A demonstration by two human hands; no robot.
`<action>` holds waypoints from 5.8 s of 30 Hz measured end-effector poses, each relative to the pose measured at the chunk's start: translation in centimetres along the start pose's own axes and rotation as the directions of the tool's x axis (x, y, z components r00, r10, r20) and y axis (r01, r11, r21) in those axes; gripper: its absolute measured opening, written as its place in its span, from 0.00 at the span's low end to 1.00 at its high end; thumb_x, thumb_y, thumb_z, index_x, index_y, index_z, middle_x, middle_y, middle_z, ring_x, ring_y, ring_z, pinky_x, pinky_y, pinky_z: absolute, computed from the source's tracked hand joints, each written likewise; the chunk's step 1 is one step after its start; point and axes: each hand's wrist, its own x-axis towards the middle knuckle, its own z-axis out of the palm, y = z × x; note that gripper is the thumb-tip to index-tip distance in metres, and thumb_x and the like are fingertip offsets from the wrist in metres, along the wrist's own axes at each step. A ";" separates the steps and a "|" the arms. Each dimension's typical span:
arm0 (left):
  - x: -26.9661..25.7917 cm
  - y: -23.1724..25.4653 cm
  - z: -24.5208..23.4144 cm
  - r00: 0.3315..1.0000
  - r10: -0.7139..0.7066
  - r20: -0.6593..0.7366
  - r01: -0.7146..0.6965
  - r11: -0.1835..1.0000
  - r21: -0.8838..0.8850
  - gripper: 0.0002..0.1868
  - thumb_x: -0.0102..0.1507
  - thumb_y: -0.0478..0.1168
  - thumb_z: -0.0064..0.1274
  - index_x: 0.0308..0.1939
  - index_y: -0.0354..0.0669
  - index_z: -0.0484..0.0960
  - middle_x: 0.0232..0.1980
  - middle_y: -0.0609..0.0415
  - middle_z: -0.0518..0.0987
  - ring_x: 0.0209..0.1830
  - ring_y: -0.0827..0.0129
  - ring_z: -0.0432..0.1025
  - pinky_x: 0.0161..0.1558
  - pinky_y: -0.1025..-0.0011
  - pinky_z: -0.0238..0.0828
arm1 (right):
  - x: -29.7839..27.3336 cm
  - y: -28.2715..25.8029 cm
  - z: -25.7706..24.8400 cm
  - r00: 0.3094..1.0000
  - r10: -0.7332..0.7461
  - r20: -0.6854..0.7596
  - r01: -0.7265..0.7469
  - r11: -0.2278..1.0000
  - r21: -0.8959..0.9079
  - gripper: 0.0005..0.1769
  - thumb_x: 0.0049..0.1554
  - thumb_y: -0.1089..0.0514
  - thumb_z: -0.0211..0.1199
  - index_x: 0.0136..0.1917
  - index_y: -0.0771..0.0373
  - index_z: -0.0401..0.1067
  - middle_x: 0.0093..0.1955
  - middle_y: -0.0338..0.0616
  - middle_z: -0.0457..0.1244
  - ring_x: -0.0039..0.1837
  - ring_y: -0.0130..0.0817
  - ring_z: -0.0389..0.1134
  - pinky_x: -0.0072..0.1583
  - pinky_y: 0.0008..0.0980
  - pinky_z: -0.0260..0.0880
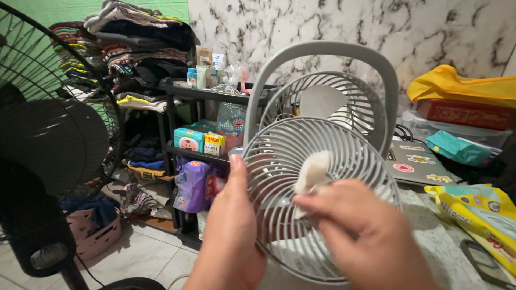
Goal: The person removes the front grille of a small portable fan, wipes the grille and fan blades with a white cloth, and continues to handle the fan components. The video ends before reassembly is shown.
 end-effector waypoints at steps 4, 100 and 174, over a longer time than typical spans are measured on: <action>0.5 -1.1 -0.1 0.991 0.012 0.137 -0.009 1.000 -0.025 0.34 0.66 0.66 0.38 0.52 0.40 0.82 0.44 0.49 0.85 0.42 0.60 0.78 0.44 0.62 0.76 | -0.1 -0.6 2.3 0.952 -0.284 0.113 0.297 0.946 -0.128 0.24 0.54 0.65 0.62 0.64 0.63 0.74 0.60 0.48 0.70 0.69 0.45 0.68 0.69 0.37 0.66; 15.8 5.4 2.3 0.701 0.539 0.467 -0.711 0.481 0.513 0.36 0.50 0.63 0.67 0.50 0.39 0.84 0.42 0.59 0.83 0.43 0.77 0.75 0.47 0.76 0.72 | 4.3 7.9 -2.7 0.879 0.470 -0.079 -0.427 0.703 -0.569 0.16 0.53 0.58 0.68 0.56 0.56 0.82 0.48 0.41 0.72 0.52 0.36 0.71 0.54 0.33 0.71; 21.1 3.4 0.7 0.711 0.478 0.516 -0.629 0.760 0.162 0.11 0.69 0.45 0.52 0.49 0.42 0.80 0.40 0.59 0.81 0.36 0.78 0.69 0.38 0.75 0.67 | 10.7 5.4 8.7 0.775 0.632 0.010 -0.567 0.688 0.452 0.12 0.50 0.68 0.63 0.48 0.68 0.81 0.40 0.40 0.73 0.40 0.24 0.71 0.44 0.26 0.71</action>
